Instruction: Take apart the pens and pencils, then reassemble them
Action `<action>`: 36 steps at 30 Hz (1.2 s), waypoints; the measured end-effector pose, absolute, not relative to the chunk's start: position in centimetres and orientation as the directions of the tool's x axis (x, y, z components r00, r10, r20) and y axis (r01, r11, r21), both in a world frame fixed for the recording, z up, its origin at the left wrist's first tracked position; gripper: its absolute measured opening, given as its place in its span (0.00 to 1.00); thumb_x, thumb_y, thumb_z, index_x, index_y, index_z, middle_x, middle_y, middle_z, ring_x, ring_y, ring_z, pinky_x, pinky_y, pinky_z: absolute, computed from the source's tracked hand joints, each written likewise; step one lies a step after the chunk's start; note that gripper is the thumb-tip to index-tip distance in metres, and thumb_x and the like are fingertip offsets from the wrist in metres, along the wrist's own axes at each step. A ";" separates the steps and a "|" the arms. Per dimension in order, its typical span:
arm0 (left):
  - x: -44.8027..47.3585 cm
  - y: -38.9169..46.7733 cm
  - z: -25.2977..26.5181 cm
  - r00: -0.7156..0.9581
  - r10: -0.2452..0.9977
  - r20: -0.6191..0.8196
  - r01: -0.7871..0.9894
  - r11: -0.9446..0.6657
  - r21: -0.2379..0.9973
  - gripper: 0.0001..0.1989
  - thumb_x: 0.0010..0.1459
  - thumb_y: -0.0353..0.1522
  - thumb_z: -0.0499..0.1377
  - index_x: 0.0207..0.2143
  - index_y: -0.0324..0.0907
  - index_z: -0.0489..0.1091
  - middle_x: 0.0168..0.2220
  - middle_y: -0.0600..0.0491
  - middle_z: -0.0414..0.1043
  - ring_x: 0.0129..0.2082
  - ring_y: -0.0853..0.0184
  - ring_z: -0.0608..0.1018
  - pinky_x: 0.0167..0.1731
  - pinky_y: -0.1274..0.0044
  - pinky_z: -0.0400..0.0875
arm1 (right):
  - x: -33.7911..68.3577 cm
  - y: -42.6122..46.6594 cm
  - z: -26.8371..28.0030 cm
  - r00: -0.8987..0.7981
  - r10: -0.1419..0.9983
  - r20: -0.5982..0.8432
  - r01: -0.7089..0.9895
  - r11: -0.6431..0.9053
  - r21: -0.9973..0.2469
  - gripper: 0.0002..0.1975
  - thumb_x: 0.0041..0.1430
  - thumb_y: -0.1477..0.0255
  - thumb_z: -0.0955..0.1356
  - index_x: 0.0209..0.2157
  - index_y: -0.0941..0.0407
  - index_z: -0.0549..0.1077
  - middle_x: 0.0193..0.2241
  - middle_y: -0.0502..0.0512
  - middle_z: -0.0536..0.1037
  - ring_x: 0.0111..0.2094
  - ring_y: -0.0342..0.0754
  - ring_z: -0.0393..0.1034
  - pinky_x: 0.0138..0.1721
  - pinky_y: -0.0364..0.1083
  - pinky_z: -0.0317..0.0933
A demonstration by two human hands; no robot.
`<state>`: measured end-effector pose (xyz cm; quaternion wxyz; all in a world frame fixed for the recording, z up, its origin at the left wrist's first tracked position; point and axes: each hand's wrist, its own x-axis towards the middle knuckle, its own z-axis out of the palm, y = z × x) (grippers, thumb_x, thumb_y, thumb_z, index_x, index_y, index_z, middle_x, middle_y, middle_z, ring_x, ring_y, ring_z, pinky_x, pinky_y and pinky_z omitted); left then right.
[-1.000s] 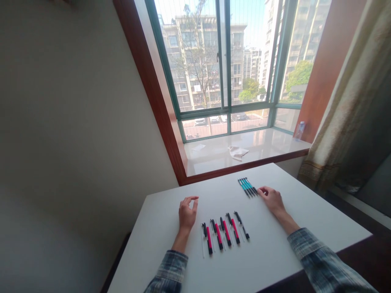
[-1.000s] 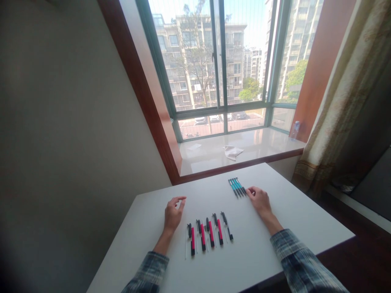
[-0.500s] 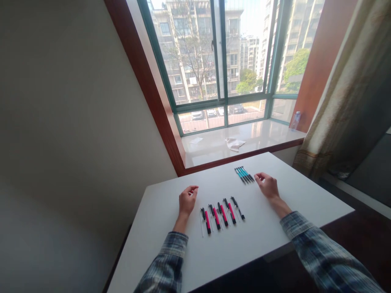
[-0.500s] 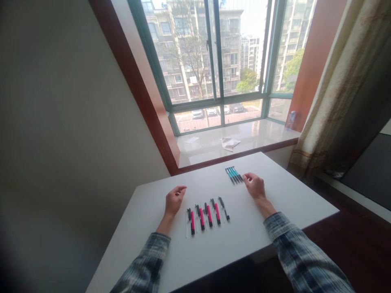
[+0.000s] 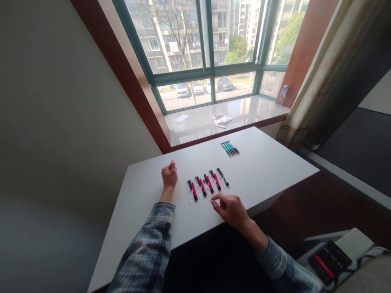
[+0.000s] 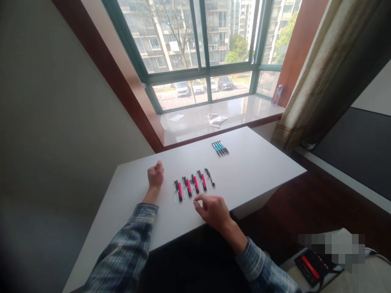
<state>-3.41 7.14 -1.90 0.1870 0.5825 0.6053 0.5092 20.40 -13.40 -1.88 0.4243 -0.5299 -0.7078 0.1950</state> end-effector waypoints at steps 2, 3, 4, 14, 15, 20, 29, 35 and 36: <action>-3.4 7.1 -2.0 -0.265 0.890 0.372 0.511 -0.198 0.837 0.28 0.65 0.49 0.49 0.16 0.47 0.48 0.13 0.59 0.49 0.16 0.70 0.54 0.18 0.75 0.49 | 20.4 -13.1 -2.0 -0.113 0.933 0.342 0.653 0.329 -0.682 0.09 0.66 0.65 0.67 0.37 0.52 0.79 0.18 0.45 0.71 0.20 0.42 0.67 0.30 0.41 0.57; -3.3 7.0 -2.0 -0.278 0.882 0.380 0.506 -0.201 0.838 0.28 0.65 0.50 0.49 0.16 0.47 0.49 0.13 0.58 0.50 0.16 0.70 0.55 0.18 0.75 0.49 | 20.4 -13.0 -1.9 -0.116 0.938 0.326 0.676 0.315 -0.666 0.09 0.66 0.65 0.67 0.36 0.52 0.79 0.18 0.45 0.72 0.21 0.42 0.68 0.30 0.41 0.56; -3.3 7.0 -2.0 -0.287 0.876 0.387 0.505 -0.205 0.839 0.29 0.65 0.50 0.49 0.16 0.47 0.49 0.13 0.58 0.51 0.16 0.70 0.55 0.18 0.75 0.49 | 20.4 -13.0 -1.9 -0.115 0.941 0.317 0.691 0.305 -0.656 0.09 0.66 0.65 0.67 0.36 0.51 0.79 0.18 0.45 0.72 0.21 0.43 0.68 0.29 0.41 0.56; -3.3 7.0 -2.0 -0.274 0.870 0.411 0.504 -0.234 0.831 0.29 0.66 0.53 0.48 0.17 0.47 0.50 0.14 0.59 0.52 0.17 0.70 0.56 0.18 0.76 0.49 | 20.4 -13.2 -1.9 -0.122 0.938 0.324 0.708 0.311 -0.634 0.10 0.67 0.64 0.66 0.37 0.51 0.79 0.18 0.45 0.73 0.20 0.42 0.67 0.29 0.41 0.54; -3.2 6.8 -1.8 -0.282 0.865 0.415 0.507 -0.233 0.830 0.29 0.66 0.53 0.48 0.18 0.47 0.49 0.14 0.59 0.51 0.17 0.70 0.56 0.18 0.76 0.49 | 20.4 -13.2 -1.9 -0.122 0.936 0.329 0.709 0.314 -0.631 0.09 0.67 0.65 0.66 0.37 0.51 0.79 0.18 0.45 0.73 0.20 0.42 0.67 0.29 0.41 0.54; -2.4 4.9 -0.5 -0.318 0.824 0.469 0.530 -0.256 0.809 0.27 0.66 0.49 0.50 0.19 0.46 0.47 0.16 0.59 0.47 0.19 0.71 0.55 0.21 0.76 0.51 | 20.5 -13.2 -2.3 -0.128 0.927 0.353 0.711 0.334 -0.619 0.10 0.68 0.65 0.66 0.36 0.52 0.78 0.18 0.45 0.73 0.19 0.42 0.66 0.29 0.42 0.52; -2.3 2.7 0.6 -0.170 0.866 0.471 0.547 -0.314 0.776 0.24 0.62 0.43 0.59 0.16 0.43 0.59 0.16 0.59 0.52 0.19 0.72 0.56 0.21 0.77 0.53 | 20.6 -13.2 -2.4 -0.144 0.921 0.363 0.705 0.352 -0.616 0.09 0.68 0.66 0.66 0.37 0.52 0.78 0.18 0.45 0.73 0.19 0.41 0.66 0.28 0.41 0.51; -3.9 3.2 0.6 0.018 0.949 0.314 0.509 -0.279 0.814 0.16 0.54 0.46 0.66 0.30 0.41 0.79 0.14 0.61 0.56 0.15 0.74 0.53 0.18 0.78 0.46 | 20.7 -13.1 -2.4 -0.152 0.925 0.349 0.703 0.349 -0.619 0.09 0.68 0.65 0.66 0.38 0.52 0.78 0.19 0.45 0.73 0.20 0.41 0.66 0.29 0.41 0.51; -4.3 3.2 0.7 0.049 0.954 0.297 0.503 -0.280 0.817 0.17 0.53 0.46 0.67 0.32 0.40 0.81 0.14 0.60 0.60 0.15 0.74 0.55 0.18 0.78 0.48 | 20.6 -13.0 -2.5 -0.150 0.926 0.347 0.703 0.347 -0.621 0.09 0.68 0.65 0.66 0.38 0.52 0.78 0.19 0.45 0.73 0.20 0.41 0.66 0.28 0.41 0.51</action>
